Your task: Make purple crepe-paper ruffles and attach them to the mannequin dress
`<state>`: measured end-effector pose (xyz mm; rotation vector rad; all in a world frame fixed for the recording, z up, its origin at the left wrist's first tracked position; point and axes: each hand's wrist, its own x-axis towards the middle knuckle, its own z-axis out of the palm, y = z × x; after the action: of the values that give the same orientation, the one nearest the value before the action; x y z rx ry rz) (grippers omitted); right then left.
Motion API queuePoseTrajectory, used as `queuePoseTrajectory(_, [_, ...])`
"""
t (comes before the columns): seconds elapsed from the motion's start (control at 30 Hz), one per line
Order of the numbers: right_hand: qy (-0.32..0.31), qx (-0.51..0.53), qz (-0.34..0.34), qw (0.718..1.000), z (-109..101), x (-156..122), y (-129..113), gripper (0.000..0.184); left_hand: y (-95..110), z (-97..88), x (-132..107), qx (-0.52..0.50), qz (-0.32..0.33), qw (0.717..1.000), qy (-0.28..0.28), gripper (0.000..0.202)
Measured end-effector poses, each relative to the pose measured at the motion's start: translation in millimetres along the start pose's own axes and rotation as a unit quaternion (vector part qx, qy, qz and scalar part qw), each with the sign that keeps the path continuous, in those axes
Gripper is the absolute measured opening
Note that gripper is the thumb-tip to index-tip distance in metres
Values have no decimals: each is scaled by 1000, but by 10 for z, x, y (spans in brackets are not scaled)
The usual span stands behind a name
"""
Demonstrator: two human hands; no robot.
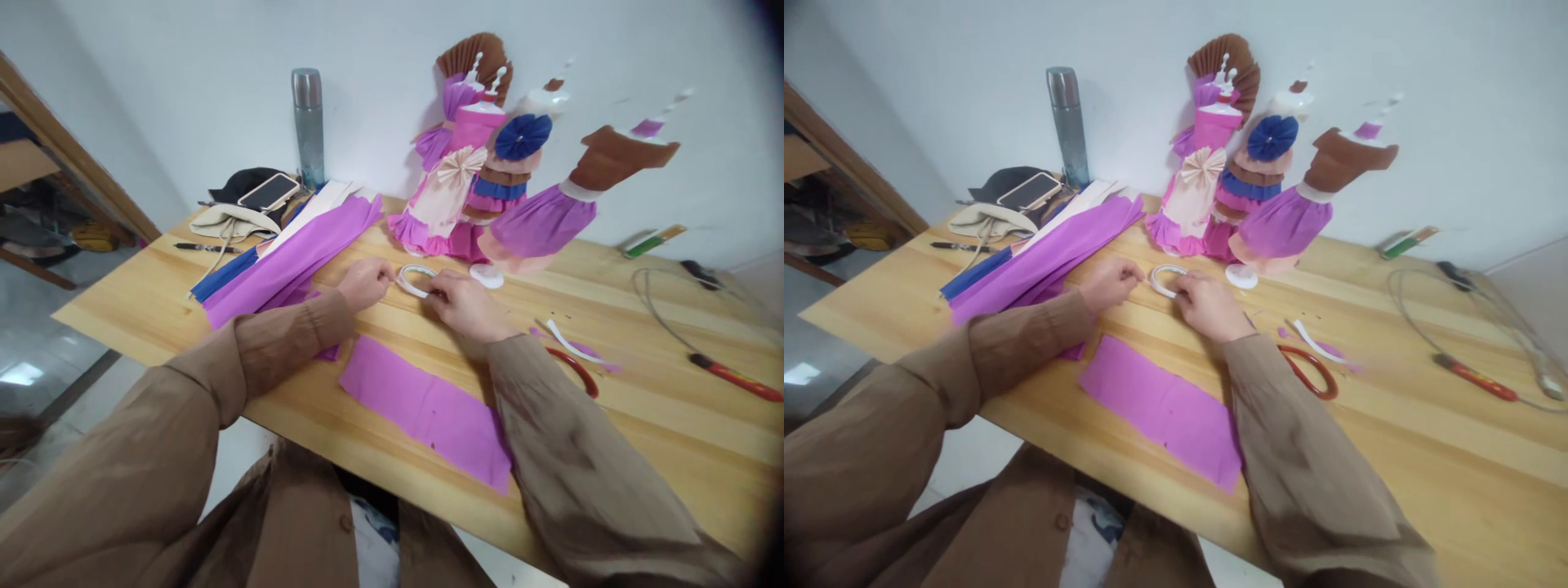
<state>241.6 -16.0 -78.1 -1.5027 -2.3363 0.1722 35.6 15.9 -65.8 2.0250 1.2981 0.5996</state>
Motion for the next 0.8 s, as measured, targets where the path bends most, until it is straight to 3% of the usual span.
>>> queuePoseTrajectory(0.13, [3,15,0,1000,-145,-18,-29,15,-15,-163,59,-141,-96,984,-54,16])
queuePoseTrajectory(0.23, [0,31,2,1000,-230,-46,-36,13,10,-244,60,-217,-116,965,-87,8])
queuePoseTrajectory(0.4, [-4,56,13,998,-322,-86,-34,15,46,-260,4,-184,-36,975,-120,30])
queuePoseTrajectory(0.53, [7,65,21,998,-359,-86,-41,12,81,-187,-37,-149,39,982,-113,17])
queuePoseTrajectory(0.67, [4,79,13,997,-367,-79,-54,13,130,-177,-39,-150,35,983,-100,14])
queuePoseTrajectory(0.8, [-1,101,1,995,-384,-92,-51,12,134,-268,-8,-189,23,969,-159,15])
